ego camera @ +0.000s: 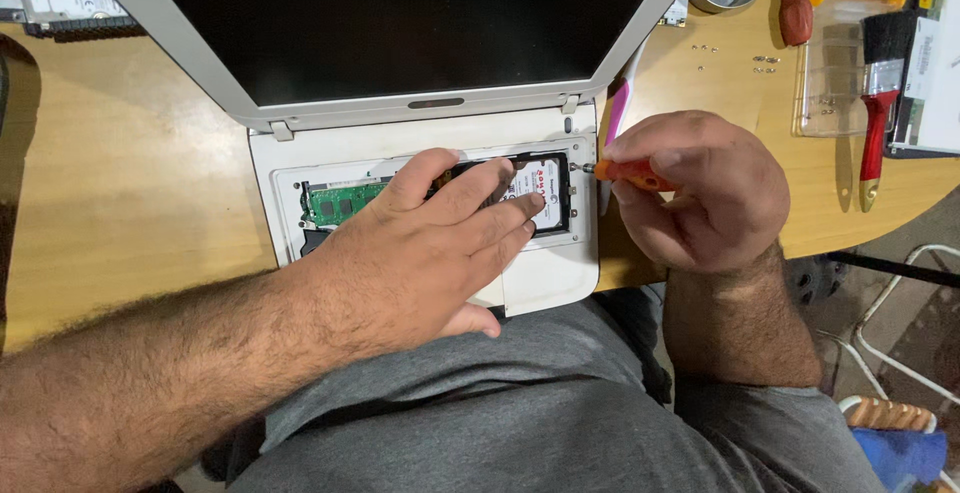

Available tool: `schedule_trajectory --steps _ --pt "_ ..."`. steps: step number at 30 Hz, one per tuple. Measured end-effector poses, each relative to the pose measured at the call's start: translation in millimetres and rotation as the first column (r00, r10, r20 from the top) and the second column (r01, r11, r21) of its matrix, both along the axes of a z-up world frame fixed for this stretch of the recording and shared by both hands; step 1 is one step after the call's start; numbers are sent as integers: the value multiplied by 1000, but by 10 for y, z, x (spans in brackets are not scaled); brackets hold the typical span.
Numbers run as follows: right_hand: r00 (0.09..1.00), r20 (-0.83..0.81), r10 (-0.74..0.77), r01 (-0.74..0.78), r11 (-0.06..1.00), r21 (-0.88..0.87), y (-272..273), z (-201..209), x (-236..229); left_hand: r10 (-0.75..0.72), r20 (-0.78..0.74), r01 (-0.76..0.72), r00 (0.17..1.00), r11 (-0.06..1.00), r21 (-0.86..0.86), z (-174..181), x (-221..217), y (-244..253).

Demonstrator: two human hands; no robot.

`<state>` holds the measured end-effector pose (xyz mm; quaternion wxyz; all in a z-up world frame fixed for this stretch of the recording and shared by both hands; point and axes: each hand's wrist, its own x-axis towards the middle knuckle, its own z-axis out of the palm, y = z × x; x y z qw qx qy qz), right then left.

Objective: The person secures a hard drive into a laptop using a screwdriver. They tighten multiple screws around the drive's perimeter to fasten it in place.

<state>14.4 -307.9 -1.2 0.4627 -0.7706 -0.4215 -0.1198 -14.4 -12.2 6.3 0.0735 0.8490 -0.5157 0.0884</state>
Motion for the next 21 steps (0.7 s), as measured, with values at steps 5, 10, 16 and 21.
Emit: schedule_trajectory --steps 5,10,16,21 --pt "993 52 109 -109 994 -6 -38 -23 92 7 17 -7 1000 1000 23 -34 -8 1" --pt "989 150 -3 19 995 -103 -16 7 31 2 -28 -2 1000 1000 -13 -58 -13 2" --pt "987 153 -48 51 999 -14 35 31 3 6 -33 -7 999 1000 -28 -52 -11 1" --pt "988 146 -52 51 999 9 45 33 -5 9 -36 -9 999 1000 -11 -47 -15 -5"
